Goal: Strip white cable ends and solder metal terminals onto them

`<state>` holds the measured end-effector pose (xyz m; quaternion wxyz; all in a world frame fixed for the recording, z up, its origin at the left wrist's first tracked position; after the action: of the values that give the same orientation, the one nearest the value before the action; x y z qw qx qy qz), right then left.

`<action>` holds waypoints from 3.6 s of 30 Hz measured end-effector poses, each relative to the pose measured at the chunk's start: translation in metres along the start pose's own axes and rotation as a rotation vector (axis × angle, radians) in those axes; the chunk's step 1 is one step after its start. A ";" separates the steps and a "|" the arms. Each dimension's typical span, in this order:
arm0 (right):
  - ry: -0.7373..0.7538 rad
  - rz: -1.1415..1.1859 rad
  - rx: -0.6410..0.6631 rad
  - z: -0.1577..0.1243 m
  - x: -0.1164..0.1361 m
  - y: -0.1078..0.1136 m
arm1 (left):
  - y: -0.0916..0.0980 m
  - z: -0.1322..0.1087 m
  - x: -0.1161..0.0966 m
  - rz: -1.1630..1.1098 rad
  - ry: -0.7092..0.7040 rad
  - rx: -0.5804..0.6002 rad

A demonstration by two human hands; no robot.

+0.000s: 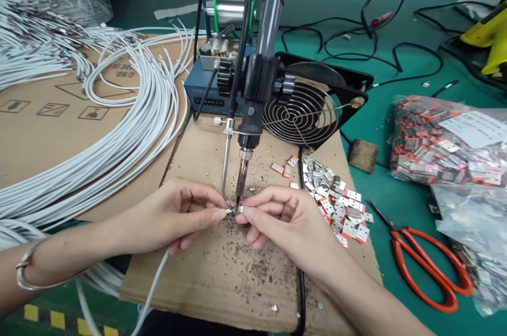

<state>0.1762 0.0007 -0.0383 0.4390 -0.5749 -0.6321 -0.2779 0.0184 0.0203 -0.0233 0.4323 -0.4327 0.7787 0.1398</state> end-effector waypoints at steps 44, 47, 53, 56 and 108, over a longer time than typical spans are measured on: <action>-0.013 0.032 -0.016 -0.002 -0.003 0.000 | 0.000 0.002 -0.002 0.058 -0.029 -0.037; -0.024 0.033 -0.027 -0.002 -0.003 0.000 | 0.000 0.002 -0.002 0.056 -0.027 -0.039; -0.020 0.036 -0.015 -0.002 -0.002 0.000 | 0.000 0.002 -0.001 0.033 -0.008 -0.040; -0.005 0.029 0.015 -0.001 -0.003 0.001 | 0.000 0.001 -0.001 0.018 -0.002 -0.030; -0.060 0.051 0.040 0.000 -0.004 0.001 | 0.000 0.005 0.004 0.084 -0.067 -0.138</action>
<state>0.1772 -0.0012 -0.0419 0.4380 -0.5900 -0.6357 -0.2365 0.0201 0.0215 -0.0293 0.4209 -0.4238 0.7697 0.2255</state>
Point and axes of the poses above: each hand's wrist, its own z-axis towards the middle knuckle, its own y-axis out of the back of the hand, x = y × z, the point moved 4 cm from there along z, towards the middle knuckle, and after that the axes turned 4 degrees about -z, right-handed, at the moved point
